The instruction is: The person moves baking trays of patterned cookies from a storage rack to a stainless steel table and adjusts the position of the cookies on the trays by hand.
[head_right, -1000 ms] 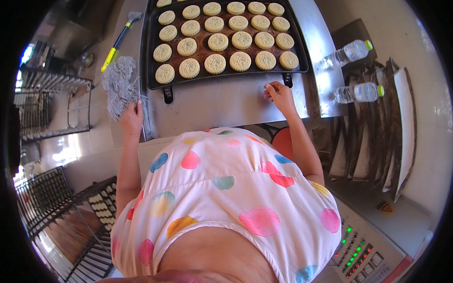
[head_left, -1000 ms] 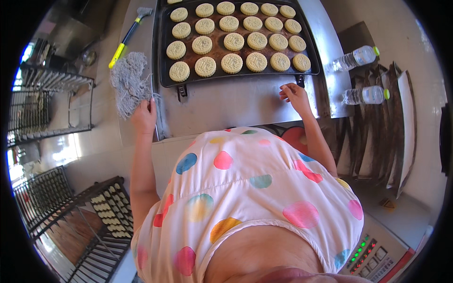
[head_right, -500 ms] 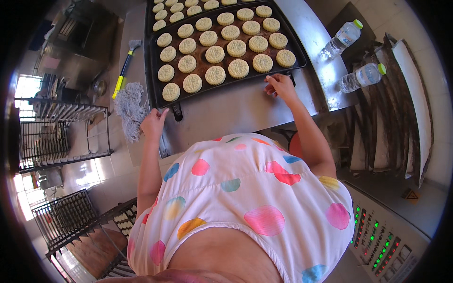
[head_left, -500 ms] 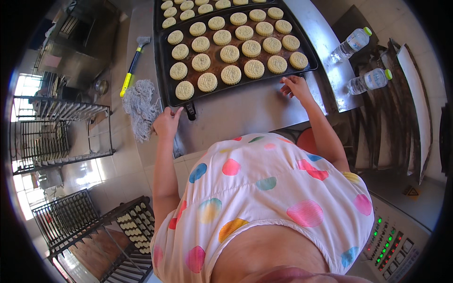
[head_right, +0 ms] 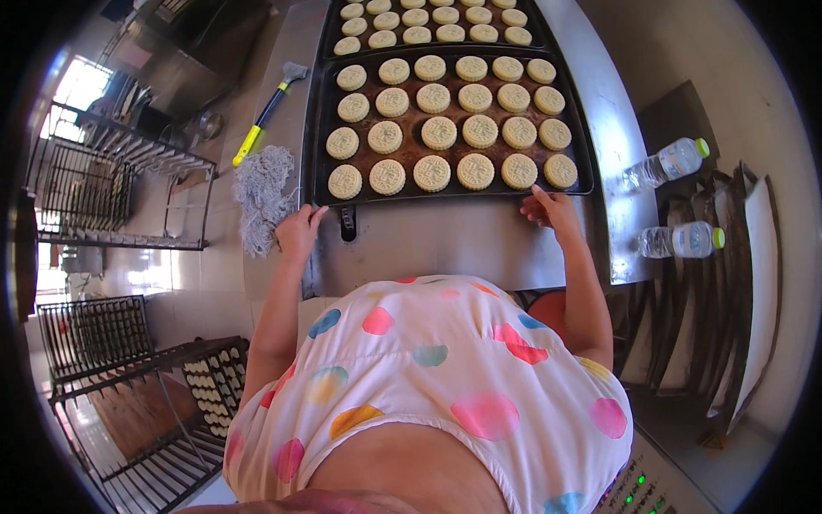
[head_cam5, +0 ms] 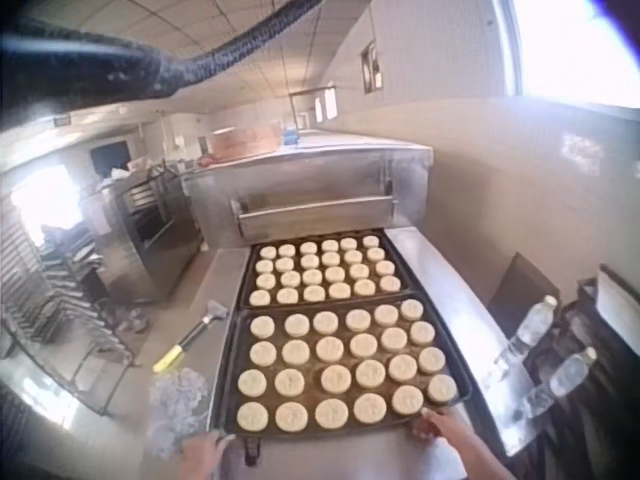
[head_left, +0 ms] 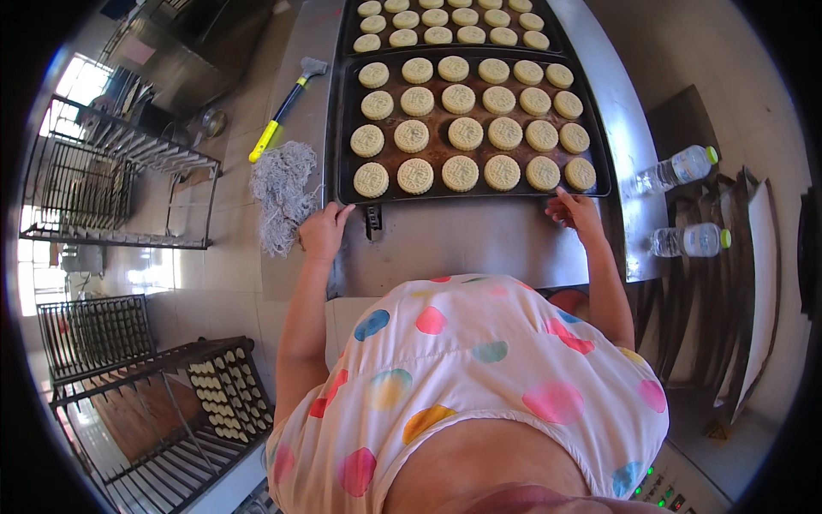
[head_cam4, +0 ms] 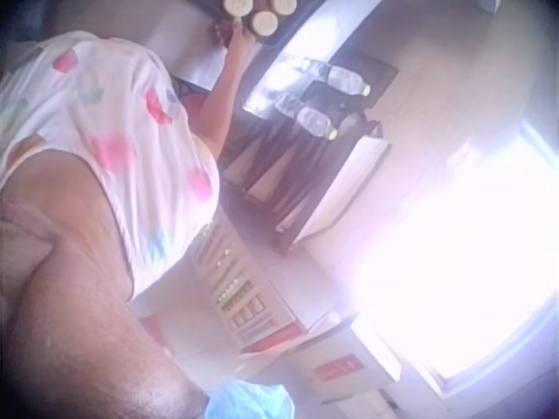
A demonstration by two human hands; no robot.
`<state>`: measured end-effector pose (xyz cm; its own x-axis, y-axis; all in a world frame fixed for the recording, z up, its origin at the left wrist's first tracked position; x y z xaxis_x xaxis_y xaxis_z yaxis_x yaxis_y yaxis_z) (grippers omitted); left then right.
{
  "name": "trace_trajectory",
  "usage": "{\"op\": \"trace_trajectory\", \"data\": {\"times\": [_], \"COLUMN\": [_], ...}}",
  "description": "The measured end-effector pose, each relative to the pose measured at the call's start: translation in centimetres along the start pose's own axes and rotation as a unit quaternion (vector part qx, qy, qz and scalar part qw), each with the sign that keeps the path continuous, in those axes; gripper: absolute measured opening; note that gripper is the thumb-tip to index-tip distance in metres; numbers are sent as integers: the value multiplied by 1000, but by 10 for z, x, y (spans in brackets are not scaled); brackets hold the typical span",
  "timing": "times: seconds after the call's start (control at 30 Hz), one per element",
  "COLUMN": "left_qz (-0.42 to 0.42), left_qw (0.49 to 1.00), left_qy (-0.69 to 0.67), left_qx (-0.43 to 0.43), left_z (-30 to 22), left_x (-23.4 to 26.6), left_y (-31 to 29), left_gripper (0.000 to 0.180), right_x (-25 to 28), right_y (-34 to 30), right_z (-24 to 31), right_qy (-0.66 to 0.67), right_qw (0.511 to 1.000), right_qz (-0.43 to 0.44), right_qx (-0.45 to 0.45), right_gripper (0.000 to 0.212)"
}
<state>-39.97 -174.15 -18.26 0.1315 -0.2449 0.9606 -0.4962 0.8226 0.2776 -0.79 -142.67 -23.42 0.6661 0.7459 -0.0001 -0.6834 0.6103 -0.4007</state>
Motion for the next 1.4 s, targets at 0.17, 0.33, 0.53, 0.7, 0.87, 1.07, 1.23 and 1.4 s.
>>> {"op": "trace_trajectory", "data": {"times": [0.17,0.33,0.53,0.7,0.87,1.07,1.23,1.4], "left_qz": [9,33,29,14,21,60,41,29], "left_qw": [1000,999,997,999,994,985,985,990], "left_qy": [12,23,-61,-12,-12,-21,-28,-19], "left_qx": [6,33,43,-50,-104,-160,-166,-137], "left_z": [-2,0,1,-6,-2,-5,0,1], "left_x": [2,-3,-3,-4,-10,-3,-4,-12], "left_y": [5,12,13,12,23,31,30,34], "left_gripper": [38,36,28,26,19,11,12,13], "right_x": [0,1,11,42,50,46,42,42], "right_y": [7,15,20,9,27,33,29,35], "right_z": [-4,-2,-5,-27,-21,-28,-31,-24], "right_qy": [-6,-7,-29,104,173,205,233,235], "right_qw": [1000,999,999,990,978,966,961,958], "right_qz": [-13,-26,-37,-94,-116,-147,-146,-155], "right_qx": [23,34,21,-25,21,53,40,46], "right_gripper": [38,37,44,45,25,17,20,19]}}
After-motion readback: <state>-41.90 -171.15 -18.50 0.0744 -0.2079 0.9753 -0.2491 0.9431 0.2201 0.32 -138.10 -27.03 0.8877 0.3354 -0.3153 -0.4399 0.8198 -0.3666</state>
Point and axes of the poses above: each hand's wrist, its own y-axis towards the middle knuckle, its own x-axis out of the back of the hand, z = x × y, the point moved 6 cm from there along y, towards the middle knuckle, and after that the axes turned 14 degrees about z, right-handed, at the moved point
